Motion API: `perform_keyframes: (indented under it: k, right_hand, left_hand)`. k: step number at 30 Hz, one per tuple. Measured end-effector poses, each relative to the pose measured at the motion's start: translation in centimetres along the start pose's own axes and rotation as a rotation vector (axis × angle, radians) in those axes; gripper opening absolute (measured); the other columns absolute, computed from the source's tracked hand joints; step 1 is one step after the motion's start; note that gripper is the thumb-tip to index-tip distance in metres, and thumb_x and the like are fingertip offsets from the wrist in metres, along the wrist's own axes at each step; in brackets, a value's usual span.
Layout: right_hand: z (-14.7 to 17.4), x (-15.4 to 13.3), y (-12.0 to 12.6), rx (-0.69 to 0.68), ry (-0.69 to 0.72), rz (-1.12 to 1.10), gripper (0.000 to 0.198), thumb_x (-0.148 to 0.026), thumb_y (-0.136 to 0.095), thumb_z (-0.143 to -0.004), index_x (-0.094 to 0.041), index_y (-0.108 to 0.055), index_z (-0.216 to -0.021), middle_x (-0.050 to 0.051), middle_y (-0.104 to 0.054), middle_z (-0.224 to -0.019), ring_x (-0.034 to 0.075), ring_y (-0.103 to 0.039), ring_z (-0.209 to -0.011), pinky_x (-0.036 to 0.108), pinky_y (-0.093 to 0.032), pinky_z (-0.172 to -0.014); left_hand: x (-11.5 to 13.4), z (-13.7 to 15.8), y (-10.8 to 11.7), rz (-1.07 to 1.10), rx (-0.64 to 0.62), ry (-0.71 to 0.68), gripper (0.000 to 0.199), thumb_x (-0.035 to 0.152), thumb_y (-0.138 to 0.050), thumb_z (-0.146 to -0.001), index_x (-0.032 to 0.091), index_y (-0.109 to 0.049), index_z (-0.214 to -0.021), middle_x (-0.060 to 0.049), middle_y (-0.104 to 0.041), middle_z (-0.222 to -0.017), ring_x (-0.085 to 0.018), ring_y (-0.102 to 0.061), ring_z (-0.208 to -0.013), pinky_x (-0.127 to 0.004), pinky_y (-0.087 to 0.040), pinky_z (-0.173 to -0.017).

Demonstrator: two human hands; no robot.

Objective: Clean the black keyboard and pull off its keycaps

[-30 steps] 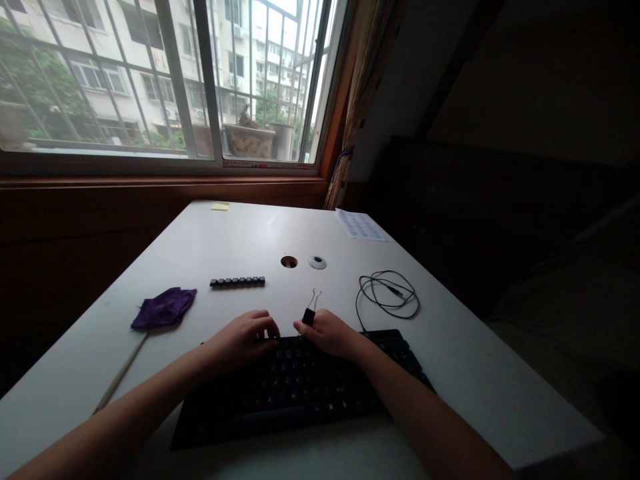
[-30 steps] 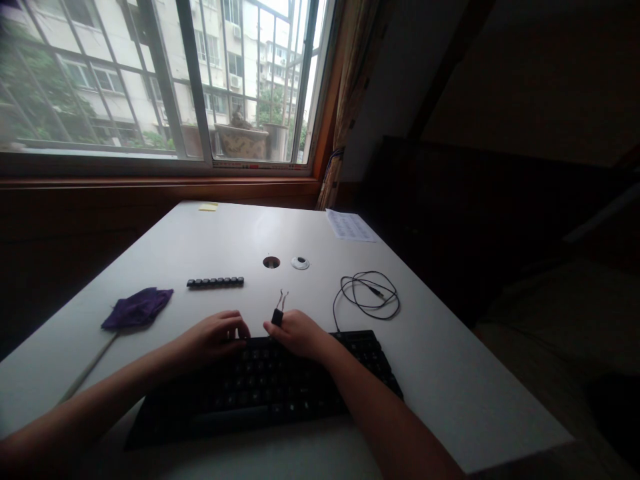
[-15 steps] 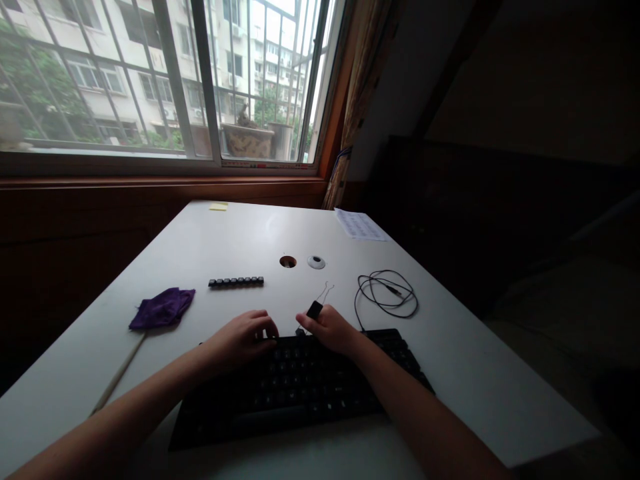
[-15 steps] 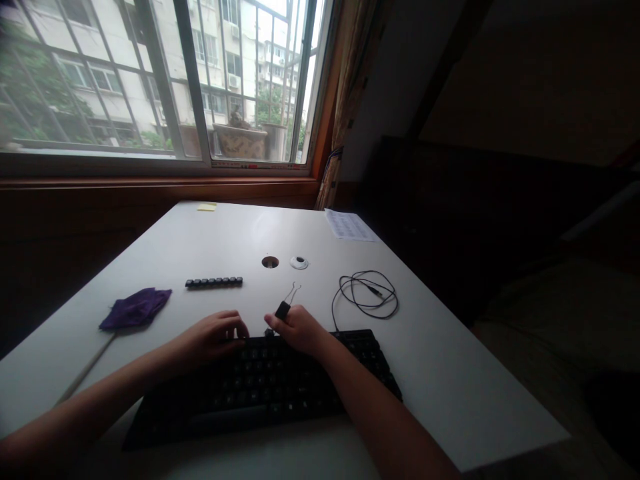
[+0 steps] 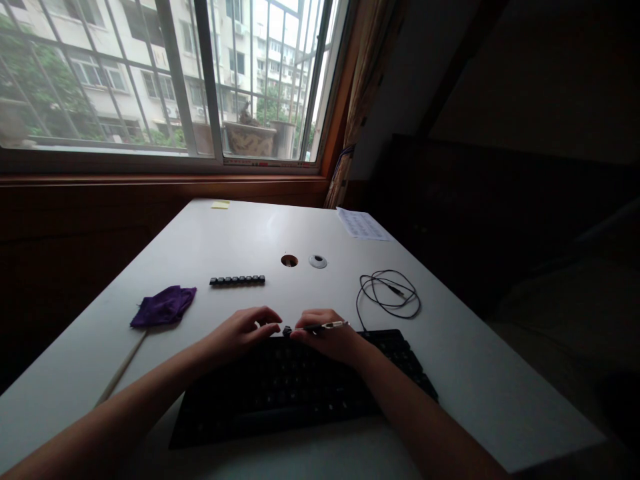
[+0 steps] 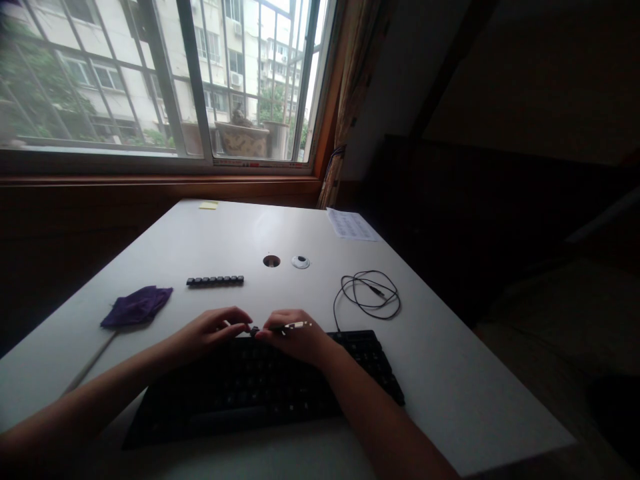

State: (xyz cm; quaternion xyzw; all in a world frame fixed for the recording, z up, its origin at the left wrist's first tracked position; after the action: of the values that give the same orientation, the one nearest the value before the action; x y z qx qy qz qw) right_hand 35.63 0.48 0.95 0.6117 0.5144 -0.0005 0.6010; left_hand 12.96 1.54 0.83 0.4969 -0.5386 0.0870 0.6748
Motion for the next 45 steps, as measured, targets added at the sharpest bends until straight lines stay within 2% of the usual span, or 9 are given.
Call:
perform_keyframes:
  k: [6, 13, 20, 31, 45]
  right_hand:
    - [0.1, 0.0, -0.3, -0.027, 0.052, 0.042, 0.028, -0.042, -0.057, -0.095, -0.017, -0.068, -0.088, 0.003, -0.067, -0.08, 0.011, -0.055, -0.064, 0.023, -0.043, -0.062]
    - [0.1, -0.3, -0.2, -0.036, 0.114, 0.015, 0.024, -0.039, -0.06, -0.093, -0.017, -0.07, -0.093, 0.004, -0.069, -0.084, 0.012, -0.06, -0.068, 0.024, -0.045, -0.065]
    - [0.1, -0.2, -0.3, -0.029, 0.163, 0.02, 0.026, -0.038, -0.059, -0.094, -0.017, -0.073, -0.099, 0.005, -0.07, -0.081, 0.013, -0.061, -0.068, 0.024, -0.046, -0.065]
    - [0.1, -0.5, -0.4, -0.002, 0.206, 0.149, 0.028, -0.037, -0.054, -0.097, -0.016, -0.073, -0.093, 0.002, -0.064, -0.071, 0.011, -0.056, -0.06, 0.023, -0.04, -0.058]
    - [0.3, 0.0, -1.2, 0.026, 0.274, 0.295, 0.028, -0.038, -0.051, -0.098, -0.018, -0.069, -0.089, 0.0, -0.058, -0.069, 0.011, -0.05, -0.06, 0.024, -0.036, -0.058]
  left_hand:
    - [-0.1, 0.0, -0.1, 0.093, -0.047, -0.024, 0.028, 0.038, -0.055, -0.095, 0.019, -0.062, -0.114, -0.006, -0.072, -0.106, -0.018, -0.065, -0.086, -0.031, -0.053, -0.077]
    - [0.4, 0.1, -0.1, 0.121, -0.06, -0.017, 0.025, 0.034, -0.058, -0.092, 0.019, -0.062, -0.112, -0.006, -0.072, -0.106, -0.016, -0.063, -0.083, -0.03, -0.052, -0.075]
    - [0.3, 0.2, -0.1, 0.077, -0.075, -0.01, 0.023, 0.034, -0.059, -0.092, 0.019, -0.066, -0.107, -0.004, -0.071, -0.096, -0.015, -0.063, -0.078, -0.027, -0.05, -0.07]
    - [0.5, 0.1, -0.1, 0.058, -0.064, 0.011, 0.02, 0.032, -0.062, -0.088, 0.019, -0.069, -0.102, -0.003, -0.07, -0.089, -0.015, -0.061, -0.075, -0.026, -0.048, -0.069]
    - [0.6, 0.3, 0.0, 0.098, -0.064, 0.004, 0.017, 0.028, -0.061, -0.087, 0.019, -0.067, -0.099, -0.003, -0.068, -0.088, -0.017, -0.059, -0.076, -0.027, -0.045, -0.067]
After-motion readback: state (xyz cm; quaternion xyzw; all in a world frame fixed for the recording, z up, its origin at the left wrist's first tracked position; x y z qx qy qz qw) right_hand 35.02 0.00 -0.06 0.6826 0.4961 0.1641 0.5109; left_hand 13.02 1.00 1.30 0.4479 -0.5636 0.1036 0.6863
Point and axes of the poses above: each hand's wrist, its own z-axis away from the middle knuckle, its own y-axis out of the back of the hand, x = y × z, the point moved 2 cm from there along -z, towards the middle knuckle
